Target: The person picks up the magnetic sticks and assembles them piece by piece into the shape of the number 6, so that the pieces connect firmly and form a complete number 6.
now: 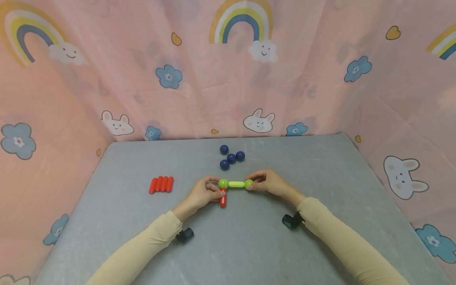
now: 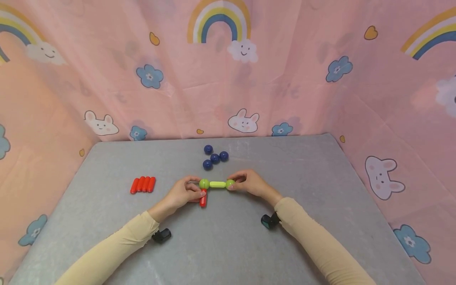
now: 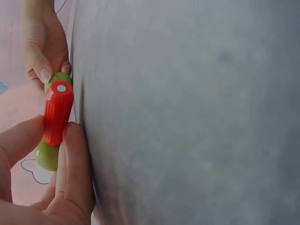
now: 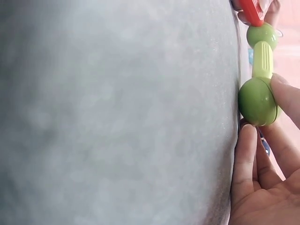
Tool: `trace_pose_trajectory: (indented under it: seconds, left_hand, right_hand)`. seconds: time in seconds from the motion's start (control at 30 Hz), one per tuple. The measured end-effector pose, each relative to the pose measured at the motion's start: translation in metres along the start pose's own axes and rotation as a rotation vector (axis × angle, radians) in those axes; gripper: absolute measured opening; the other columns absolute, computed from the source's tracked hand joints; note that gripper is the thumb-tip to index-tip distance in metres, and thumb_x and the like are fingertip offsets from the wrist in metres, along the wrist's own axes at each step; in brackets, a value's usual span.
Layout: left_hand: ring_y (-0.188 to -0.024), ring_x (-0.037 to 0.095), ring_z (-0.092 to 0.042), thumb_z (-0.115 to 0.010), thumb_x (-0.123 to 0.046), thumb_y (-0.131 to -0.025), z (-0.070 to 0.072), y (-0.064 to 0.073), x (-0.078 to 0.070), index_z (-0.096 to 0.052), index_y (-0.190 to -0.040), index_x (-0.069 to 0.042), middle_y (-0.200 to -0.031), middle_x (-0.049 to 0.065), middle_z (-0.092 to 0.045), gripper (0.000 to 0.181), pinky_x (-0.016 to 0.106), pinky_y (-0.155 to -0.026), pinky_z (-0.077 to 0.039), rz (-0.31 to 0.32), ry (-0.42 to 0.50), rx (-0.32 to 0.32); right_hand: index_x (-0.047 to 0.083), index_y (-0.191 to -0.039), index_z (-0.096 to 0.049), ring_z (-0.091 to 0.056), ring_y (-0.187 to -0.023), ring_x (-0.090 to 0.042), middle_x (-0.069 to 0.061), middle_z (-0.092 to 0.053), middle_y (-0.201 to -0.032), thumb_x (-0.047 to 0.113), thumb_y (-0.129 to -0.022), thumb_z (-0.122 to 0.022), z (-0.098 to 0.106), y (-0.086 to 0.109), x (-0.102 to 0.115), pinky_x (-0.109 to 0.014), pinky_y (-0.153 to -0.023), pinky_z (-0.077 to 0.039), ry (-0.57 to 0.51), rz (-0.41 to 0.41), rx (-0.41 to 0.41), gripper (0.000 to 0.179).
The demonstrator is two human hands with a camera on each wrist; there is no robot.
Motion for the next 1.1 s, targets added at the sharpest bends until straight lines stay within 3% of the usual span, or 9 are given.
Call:
trace_pose_trajectory:
  seconds: [0.23, 0.5, 0.67, 0.8, 1.1]
  left_hand:
    - [-0.066, 0.011, -0.067, -0.075, -0.007, -0.085, -0.002, -0.005, -0.001, -0.054, -0.130, 0.003, -0.089, 0.016, -0.073, 0.051, 0.030, -0.065, -0.060, -0.013, -0.051, -0.001]
    - [-0.061, 0.011, -0.066, -0.073, -0.010, -0.088, 0.000, -0.004, -0.003, -0.057, -0.124, 0.002, -0.086, 0.014, -0.073, 0.041, 0.029, -0.059, -0.058, 0.023, -0.125, -0.035]
    - [-0.062, 0.011, -0.066, -0.071, -0.011, -0.090, -0.001, -0.006, -0.001, -0.059, -0.123, 0.001, -0.084, 0.012, -0.074, 0.037, 0.028, -0.059, -0.058, 0.048, -0.134, -0.035]
    - [-0.062, 0.010, -0.065, -0.070, -0.011, -0.091, -0.001, -0.006, -0.002, -0.059, -0.124, 0.002, -0.085, 0.013, -0.074, 0.037, 0.028, -0.059, -0.058, 0.048, -0.125, -0.026]
    - [-0.061, 0.010, -0.066, -0.069, -0.011, -0.092, 0.003, -0.005, 0.001, -0.059, -0.124, 0.002, -0.086, 0.016, -0.074, 0.035, 0.028, -0.059, -0.058, 0.058, -0.079, -0.034]
  right_hand:
    - [0.014, -0.116, -0.073, -0.058, -0.088, -0.016, -0.005, -0.070, -0.101, 0.029, -0.083, -0.080, 0.001, 0.001, 0.003, -0.029, -0.079, -0.047, 0.022, -0.004, -0.011, 0.037]
    - [0.011, -0.119, -0.071, -0.059, -0.093, -0.017, -0.007, -0.070, -0.110, 0.027, -0.085, -0.078, 0.003, 0.006, 0.010, -0.030, -0.082, -0.047, 0.046, -0.003, -0.040, 0.038]
    - [0.005, -0.120, -0.069, -0.063, -0.092, -0.016, -0.013, -0.071, -0.110, 0.025, -0.087, -0.075, 0.014, 0.016, 0.009, -0.027, -0.077, -0.050, 0.039, -0.030, -0.148, 0.039]
    - [0.007, -0.110, -0.071, -0.062, -0.082, -0.015, -0.011, -0.072, -0.101, 0.025, -0.088, -0.075, 0.020, 0.027, 0.010, -0.026, -0.069, -0.049, 0.011, -0.083, -0.265, 0.028]
    - [0.004, -0.096, -0.073, -0.063, -0.064, -0.011, -0.006, -0.072, -0.079, 0.018, -0.086, -0.076, -0.015, 0.035, 0.025, -0.029, -0.061, -0.053, -0.090, -0.111, -0.238, 0.017]
Point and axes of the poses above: each hand's wrist, its own y-axis away from the middle knuckle, its own z-axis out of the back of the hand, x = y × z, the point moved 10 cm from there along -y, towards the middle knuckle
